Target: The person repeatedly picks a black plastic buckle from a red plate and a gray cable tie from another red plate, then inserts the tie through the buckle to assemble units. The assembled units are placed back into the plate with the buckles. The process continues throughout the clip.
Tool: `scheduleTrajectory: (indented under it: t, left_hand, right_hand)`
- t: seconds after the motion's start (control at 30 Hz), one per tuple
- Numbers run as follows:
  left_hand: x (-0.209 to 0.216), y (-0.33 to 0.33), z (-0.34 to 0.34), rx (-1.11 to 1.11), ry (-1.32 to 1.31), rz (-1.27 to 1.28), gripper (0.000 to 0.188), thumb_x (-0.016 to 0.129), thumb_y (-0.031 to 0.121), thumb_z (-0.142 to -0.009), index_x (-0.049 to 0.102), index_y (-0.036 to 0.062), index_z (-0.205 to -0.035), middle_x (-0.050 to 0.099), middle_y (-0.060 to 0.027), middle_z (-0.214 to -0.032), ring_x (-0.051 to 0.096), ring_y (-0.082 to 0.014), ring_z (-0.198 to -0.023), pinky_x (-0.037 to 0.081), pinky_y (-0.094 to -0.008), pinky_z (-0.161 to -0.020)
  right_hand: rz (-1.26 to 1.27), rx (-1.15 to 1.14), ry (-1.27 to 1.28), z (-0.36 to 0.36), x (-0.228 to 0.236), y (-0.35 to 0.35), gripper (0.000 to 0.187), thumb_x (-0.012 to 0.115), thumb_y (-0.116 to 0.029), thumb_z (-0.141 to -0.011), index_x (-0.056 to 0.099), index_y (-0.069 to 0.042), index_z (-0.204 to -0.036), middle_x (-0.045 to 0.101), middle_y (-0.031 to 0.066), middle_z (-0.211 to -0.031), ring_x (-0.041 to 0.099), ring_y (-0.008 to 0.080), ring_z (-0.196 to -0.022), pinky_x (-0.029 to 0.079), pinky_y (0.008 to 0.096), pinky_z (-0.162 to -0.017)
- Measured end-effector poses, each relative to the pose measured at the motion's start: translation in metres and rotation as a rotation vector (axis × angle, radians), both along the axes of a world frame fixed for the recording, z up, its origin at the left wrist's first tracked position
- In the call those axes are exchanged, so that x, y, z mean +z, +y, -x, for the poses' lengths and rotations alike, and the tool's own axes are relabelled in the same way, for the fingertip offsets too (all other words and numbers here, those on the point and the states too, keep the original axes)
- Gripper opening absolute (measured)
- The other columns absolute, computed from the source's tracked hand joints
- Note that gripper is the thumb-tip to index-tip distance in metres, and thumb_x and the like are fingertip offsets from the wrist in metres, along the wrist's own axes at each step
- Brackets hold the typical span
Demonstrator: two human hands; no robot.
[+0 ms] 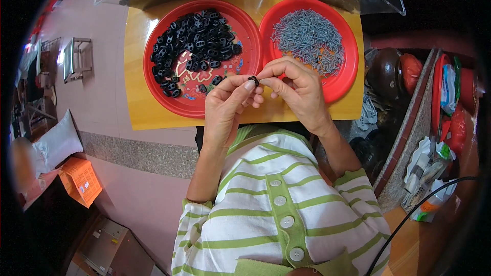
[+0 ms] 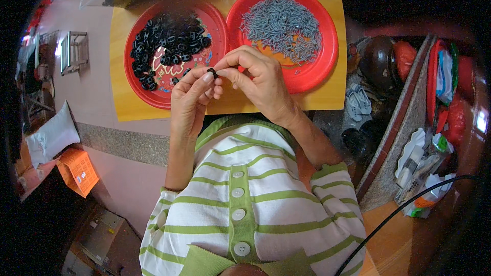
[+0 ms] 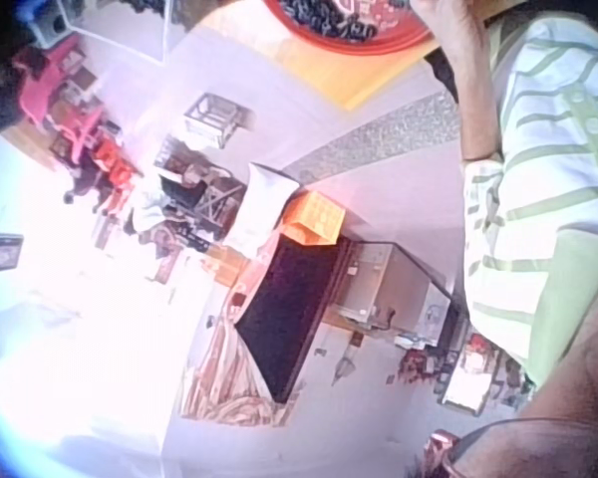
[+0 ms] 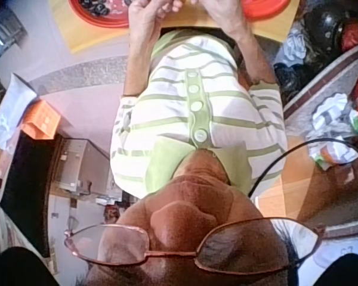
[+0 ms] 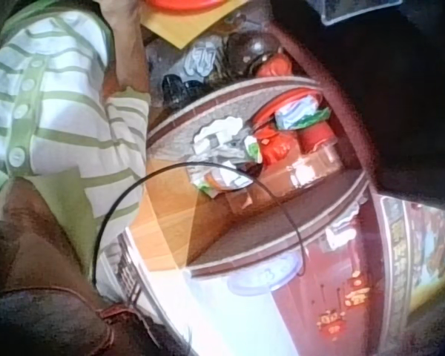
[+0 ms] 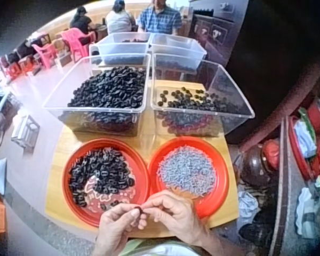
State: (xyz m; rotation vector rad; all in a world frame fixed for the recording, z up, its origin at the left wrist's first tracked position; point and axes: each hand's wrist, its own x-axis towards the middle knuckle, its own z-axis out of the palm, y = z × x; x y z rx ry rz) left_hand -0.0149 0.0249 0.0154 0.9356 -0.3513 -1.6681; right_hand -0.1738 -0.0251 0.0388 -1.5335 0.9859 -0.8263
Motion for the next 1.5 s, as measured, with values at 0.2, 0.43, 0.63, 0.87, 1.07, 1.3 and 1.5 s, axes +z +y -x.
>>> scheduleTrajectory:
  t: [0.2, 0.43, 0.63, 0.87, 1.07, 1.3, 1.5]
  left_hand:
    - [0.001, 0.0, 0.003, 0.008, -0.042, 0.005, 0.014, 0.057, 0.006, -0.089, 0.059, -0.0035, -0.099, 0.064, -0.0102, -0.085, 0.061, -0.0127, -0.071, 0.049, -0.0219, -0.063]
    - [-0.006, -0.001, 0.002, 0.018, 0.076, 0.012, 0.012, 0.059, 0.008, -0.088, 0.059, -0.0021, -0.093, 0.063, -0.0076, -0.083, 0.058, -0.0098, -0.068, 0.044, -0.0199, -0.061]
    - [-0.003, -0.003, 0.002, 0.054, 0.003, 0.037, 0.011, 0.059, 0.009, -0.088, 0.059, -0.0012, -0.093, 0.063, -0.0071, -0.081, 0.058, -0.0095, -0.068, 0.044, -0.0205, -0.062]
    - [0.002, 0.001, 0.003, 0.092, -0.098, 0.075, 0.019, 0.058, 0.007, -0.089, 0.059, -0.0048, -0.103, 0.065, -0.0106, -0.084, 0.061, -0.0125, -0.07, 0.049, -0.0216, -0.063]
    - [0.001, 0.002, 0.005, 0.1, -0.13, 0.11, 0.017, 0.058, 0.006, -0.089, 0.06, -0.0046, -0.102, 0.065, -0.0098, -0.085, 0.061, -0.0117, -0.072, 0.048, -0.0214, -0.063]
    - [-0.007, 0.008, 0.005, 0.121, -0.18, 0.077, 0.014, 0.057, 0.006, -0.09, 0.061, -0.0041, -0.098, 0.066, -0.0085, -0.085, 0.06, -0.0099, -0.072, 0.047, -0.0207, -0.064]
    - [-0.007, 0.016, -0.01, 0.178, -0.262, 0.081, 0.014, 0.058, 0.008, -0.089, 0.061, -0.0021, -0.098, 0.066, -0.0087, -0.085, 0.061, -0.0102, -0.072, 0.048, -0.0213, -0.064]
  right_hand:
    - [0.382, -0.032, 0.126, -0.005, -0.003, -0.001, 0.014, 0.066, -0.002, -0.076, 0.064, -0.002, -0.09, 0.059, 0.0095, -0.084, 0.06, 0.0236, -0.075, 0.048, 0.0301, -0.065]
    - [0.147, -0.021, -0.04, -0.009, -0.008, 0.0, 0.013, 0.066, -0.003, -0.079, 0.064, -0.002, -0.091, 0.06, 0.007, -0.083, 0.06, 0.0138, -0.073, 0.049, 0.0262, -0.061]
    - [0.027, -0.089, -0.066, -0.011, -0.005, 0.002, 0.01, 0.066, -0.004, -0.081, 0.064, -0.001, -0.09, 0.064, 0.006, -0.081, 0.062, 0.0112, -0.071, 0.05, 0.0236, -0.06]
    - [0.156, -0.045, 0.05, -0.006, -0.001, -0.002, 0.008, 0.064, -0.003, -0.082, 0.063, 0.0, -0.09, 0.064, 0.0059, -0.082, 0.062, 0.0109, -0.068, 0.05, 0.023, -0.059]
    - [0.12, -0.075, -0.003, -0.011, -0.007, 0.004, 0.009, 0.064, -0.004, -0.083, 0.061, -0.001, -0.091, 0.064, 0.0062, -0.078, 0.061, 0.0112, -0.066, 0.049, 0.0245, -0.057]
    - [0.114, -0.112, -0.023, -0.018, -0.022, 0.012, 0.009, 0.062, -0.003, -0.084, 0.061, -0.001, -0.093, 0.064, 0.0063, -0.078, 0.062, 0.0111, -0.069, 0.049, 0.0238, -0.058]
    - [-0.267, -0.08, -0.201, -0.014, -0.015, -0.002, 0.014, 0.063, -0.008, -0.084, 0.063, -0.001, -0.096, 0.065, 0.009, -0.081, 0.063, 0.0125, -0.074, 0.049, 0.0258, -0.059]
